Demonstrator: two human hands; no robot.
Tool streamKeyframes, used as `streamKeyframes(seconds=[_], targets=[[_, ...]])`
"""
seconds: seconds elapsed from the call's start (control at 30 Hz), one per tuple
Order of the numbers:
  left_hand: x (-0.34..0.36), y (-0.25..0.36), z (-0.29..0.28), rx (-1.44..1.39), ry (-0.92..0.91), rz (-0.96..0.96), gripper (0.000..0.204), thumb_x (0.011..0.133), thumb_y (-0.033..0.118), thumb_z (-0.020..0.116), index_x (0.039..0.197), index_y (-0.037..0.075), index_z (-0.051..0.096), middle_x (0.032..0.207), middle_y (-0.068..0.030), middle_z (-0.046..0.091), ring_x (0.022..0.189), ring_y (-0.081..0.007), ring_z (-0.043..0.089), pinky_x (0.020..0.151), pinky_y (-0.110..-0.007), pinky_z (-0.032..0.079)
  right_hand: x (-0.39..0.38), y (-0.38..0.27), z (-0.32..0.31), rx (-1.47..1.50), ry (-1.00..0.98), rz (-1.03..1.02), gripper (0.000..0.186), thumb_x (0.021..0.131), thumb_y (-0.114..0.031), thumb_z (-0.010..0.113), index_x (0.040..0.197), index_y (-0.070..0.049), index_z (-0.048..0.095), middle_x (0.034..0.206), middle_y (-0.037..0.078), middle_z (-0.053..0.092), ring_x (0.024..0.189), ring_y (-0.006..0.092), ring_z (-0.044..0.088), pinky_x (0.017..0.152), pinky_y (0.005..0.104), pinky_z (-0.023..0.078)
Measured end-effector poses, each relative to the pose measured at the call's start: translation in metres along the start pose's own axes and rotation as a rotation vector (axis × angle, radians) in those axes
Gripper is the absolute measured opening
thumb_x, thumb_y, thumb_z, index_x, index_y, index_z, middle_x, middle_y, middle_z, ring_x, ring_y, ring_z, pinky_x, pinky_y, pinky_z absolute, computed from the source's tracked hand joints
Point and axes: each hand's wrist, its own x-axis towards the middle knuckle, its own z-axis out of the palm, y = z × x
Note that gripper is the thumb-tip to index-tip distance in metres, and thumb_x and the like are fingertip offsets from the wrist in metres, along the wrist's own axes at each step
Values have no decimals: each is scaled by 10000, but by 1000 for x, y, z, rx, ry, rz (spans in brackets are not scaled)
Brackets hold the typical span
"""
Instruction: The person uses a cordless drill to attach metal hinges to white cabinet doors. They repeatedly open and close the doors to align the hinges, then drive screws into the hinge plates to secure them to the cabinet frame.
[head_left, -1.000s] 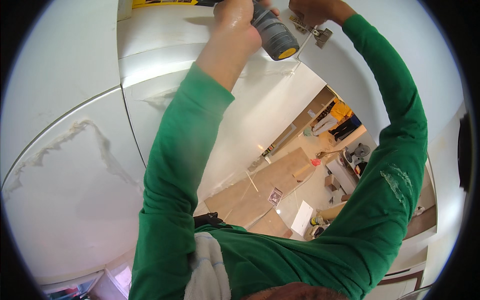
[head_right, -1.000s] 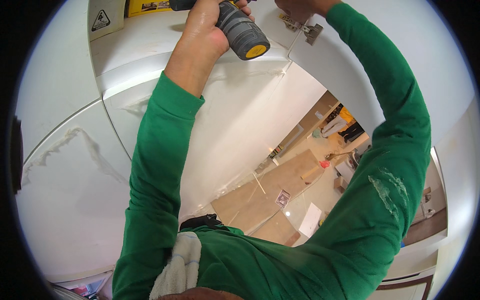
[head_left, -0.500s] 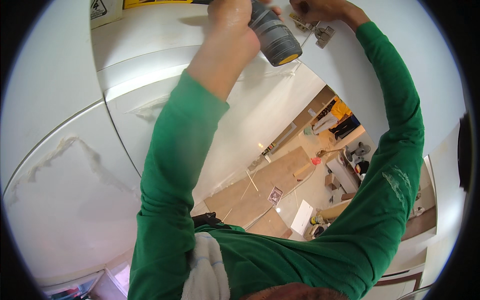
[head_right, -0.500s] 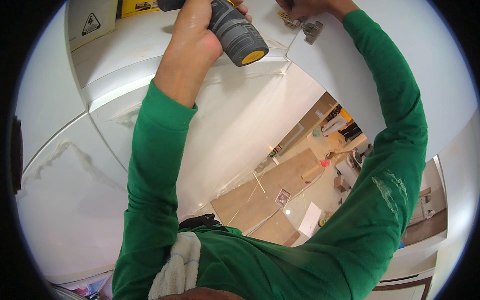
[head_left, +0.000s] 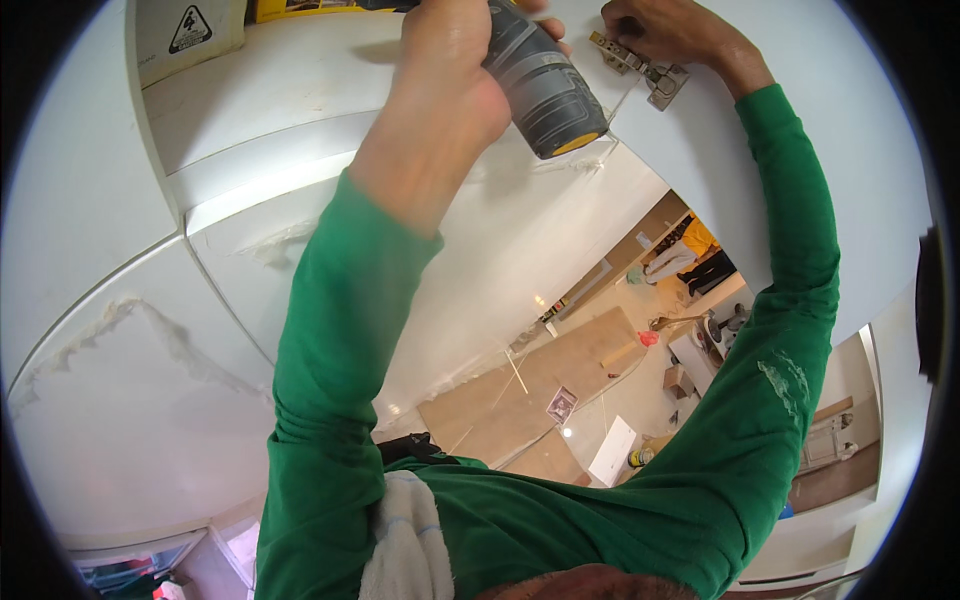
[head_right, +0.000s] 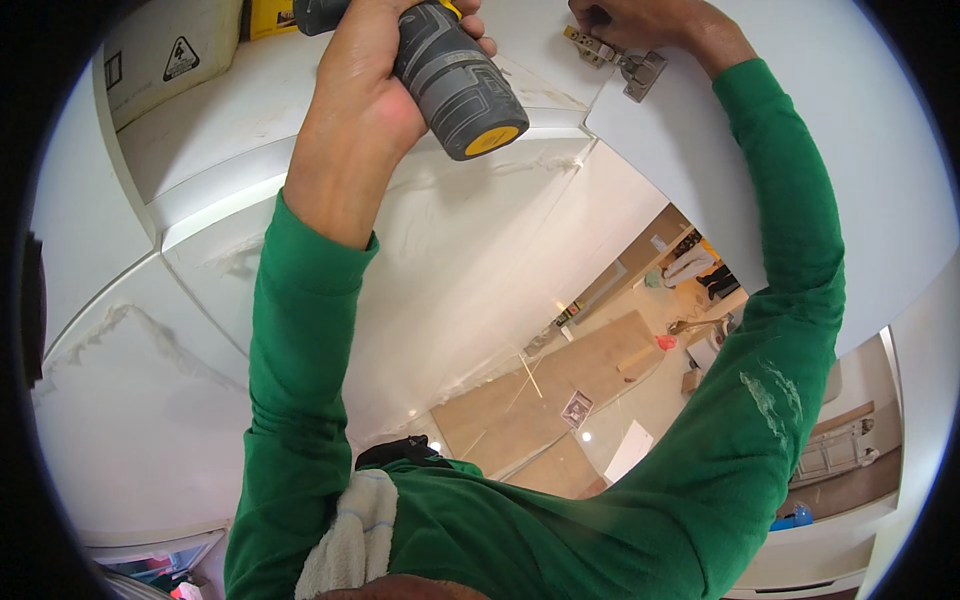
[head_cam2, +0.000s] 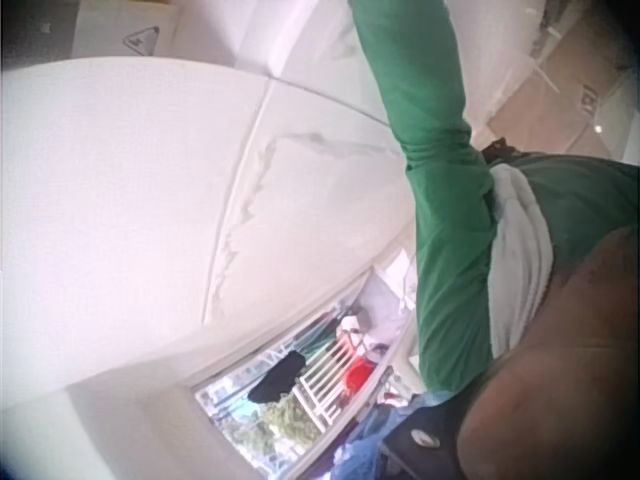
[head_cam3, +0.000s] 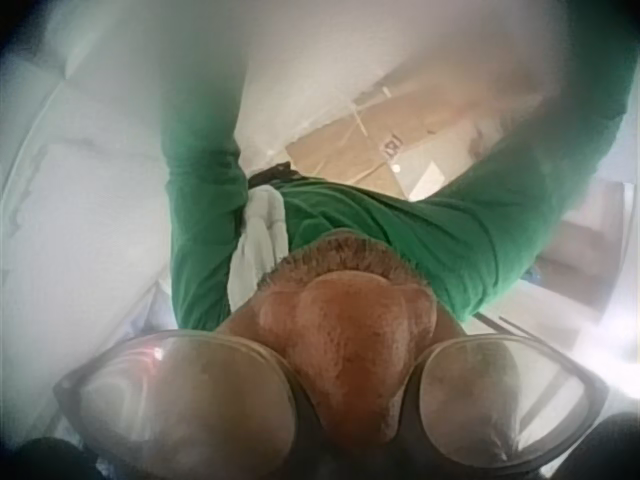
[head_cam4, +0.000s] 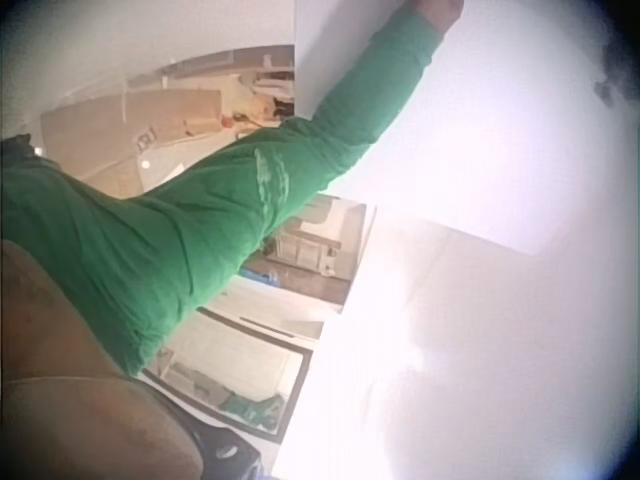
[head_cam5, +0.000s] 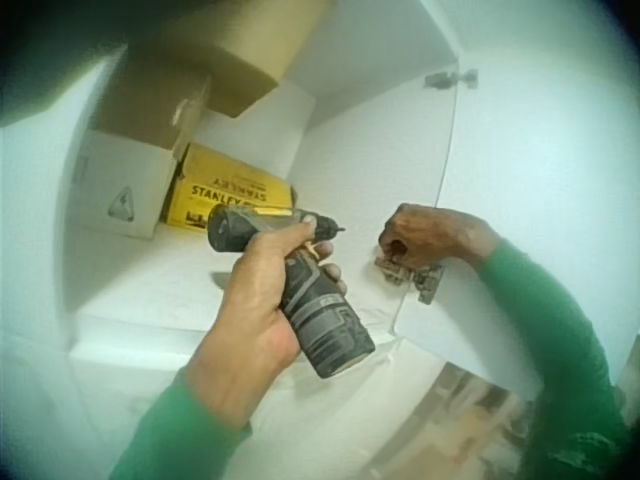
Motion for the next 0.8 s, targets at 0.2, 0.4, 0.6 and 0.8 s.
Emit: streamKeyframes(seconds=[0.2, 0.4, 0.6, 0.8], targets=[[4, 0, -7, 37, -55, 38, 288, 955, 136, 718, 1174, 26, 566, 971, -137, 639, 709, -234, 655, 648, -394, 617, 2, -19, -14, -152, -79, 57, 151, 857, -91, 700, 949, -3, 783, 909, 202, 764, 814, 361, 710, 794, 448, 593], [0, 3, -4, -14, -22, 9, 271, 953, 133, 721, 1157, 29, 577, 960, -133, 644, 712, -236, 658, 650, -405, 617, 23, -31, -25, -90, -179, 124, 116, 829, -55, 699, 878, 12, 781, 820, 206, 752, 712, 326, 680, 698, 444, 567], [3, 5, -7, -40, -47, 23, 239, 955, 127, 721, 1127, 35, 582, 909, -119, 649, 691, -237, 654, 652, -417, 611, 24, -12, -34, 80, 28, 32, 120, 809, -30, 699, 892, -2, 781, 854, 176, 773, 731, 299, 704, 701, 421, 577], [15, 3, -11, -80, -27, 80, 230, 962, 140, 717, 1127, 42, 591, 883, -117, 654, 678, -235, 650, 642, -422, 597, 35, -31, -11, 314, 119, -105, 117, 822, -34, 749, 934, -23, 782, 900, 141, 792, 801, 282, 750, 761, 404, 607]])
